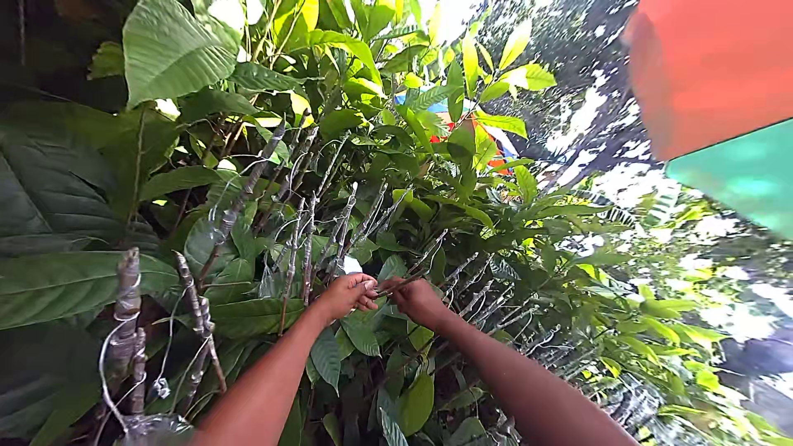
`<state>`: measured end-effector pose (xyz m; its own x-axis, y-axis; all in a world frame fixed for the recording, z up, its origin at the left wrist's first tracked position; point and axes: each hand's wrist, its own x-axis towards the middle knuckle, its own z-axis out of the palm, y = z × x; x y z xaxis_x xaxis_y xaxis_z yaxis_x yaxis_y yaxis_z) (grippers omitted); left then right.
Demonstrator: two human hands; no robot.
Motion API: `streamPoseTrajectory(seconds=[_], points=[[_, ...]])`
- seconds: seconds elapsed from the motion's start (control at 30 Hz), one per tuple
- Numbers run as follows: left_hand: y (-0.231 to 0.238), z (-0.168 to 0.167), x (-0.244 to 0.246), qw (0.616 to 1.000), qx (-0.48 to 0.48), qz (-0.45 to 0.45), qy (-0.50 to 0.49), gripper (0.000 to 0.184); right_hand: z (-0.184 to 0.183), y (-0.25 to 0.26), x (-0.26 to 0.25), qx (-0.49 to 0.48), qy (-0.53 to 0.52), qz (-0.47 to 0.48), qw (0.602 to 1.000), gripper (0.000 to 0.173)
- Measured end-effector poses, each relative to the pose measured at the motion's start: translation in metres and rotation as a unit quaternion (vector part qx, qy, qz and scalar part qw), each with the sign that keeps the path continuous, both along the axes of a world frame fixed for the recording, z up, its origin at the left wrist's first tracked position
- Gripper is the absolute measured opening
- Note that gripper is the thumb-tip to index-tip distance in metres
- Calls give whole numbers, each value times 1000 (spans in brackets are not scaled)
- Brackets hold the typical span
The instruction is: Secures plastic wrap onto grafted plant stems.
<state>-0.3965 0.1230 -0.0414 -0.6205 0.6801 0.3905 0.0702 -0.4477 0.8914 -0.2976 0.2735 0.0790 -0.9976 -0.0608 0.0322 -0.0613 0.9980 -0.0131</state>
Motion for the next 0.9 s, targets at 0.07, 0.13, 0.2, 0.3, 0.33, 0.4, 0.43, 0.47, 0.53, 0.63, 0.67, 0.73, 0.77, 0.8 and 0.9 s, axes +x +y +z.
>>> streamPoseTrajectory(seconds=[0.07, 0.13, 0.2, 0.3, 0.33, 0.4, 0.43, 0.47, 0.53, 0.63, 0.67, 0.73, 0.77, 0.8, 0.9], points=[[-1, 0, 0, 1000, 5, -4, -1, 26, 0, 2, 0, -1, -5, 4, 1000, 34], [-1, -1, 0, 1000, 8, -4, 6, 21, 0, 1, 0, -4, -8, 5, 1000, 34], [-1, -1, 0, 1000, 4, 0, 16, 21, 0, 1, 0, -4, -7, 8, 1000, 33], [0, 0, 0, 998, -11, 36, 44, 23, 0, 1, 0, -7, -13, -1, 1000, 32], [1, -1, 0, 996, -12, 59, 59, 22, 0, 0, 0, -16, -20, -9, 1000, 31], [2, -3, 0, 988, -20, 110, 105, 20, 0, -2, 1, -60, -53, -33, 996, 31], [3, -3, -1, 981, -27, 141, 129, 21, -2, -1, 1, -95, -71, -48, 992, 31], [3, -4, -1, 974, -35, 171, 145, 23, -4, 2, 3, -130, -83, -64, 986, 31], [3, -3, -1, 961, -50, 225, 155, 26, -12, 7, 9, -178, -74, -91, 977, 33], [3, 4, 1, 956, -80, 248, 136, 27, -17, -8, 31, -69, -32, -91, 993, 38], [5, 6, 3, 958, -89, 242, 128, 27, -18, -23, 41, 8, -31, -73, 997, 42], [12, 7, 6, 963, -96, 219, 121, 25, -18, -57, 56, 106, -53, -27, 993, 41], [16, 6, 9, 966, -95, 204, 128, 25, -15, -71, 60, 116, -78, -6, 990, 34], [20, 5, 13, 967, -90, 190, 143, 25, -10, -82, 61, 103, -107, 11, 989, 28], [26, -5, 33, 989, 38, 112, 87, 16, 29, -104, 49, 21, -195, 28, 980, 23]])
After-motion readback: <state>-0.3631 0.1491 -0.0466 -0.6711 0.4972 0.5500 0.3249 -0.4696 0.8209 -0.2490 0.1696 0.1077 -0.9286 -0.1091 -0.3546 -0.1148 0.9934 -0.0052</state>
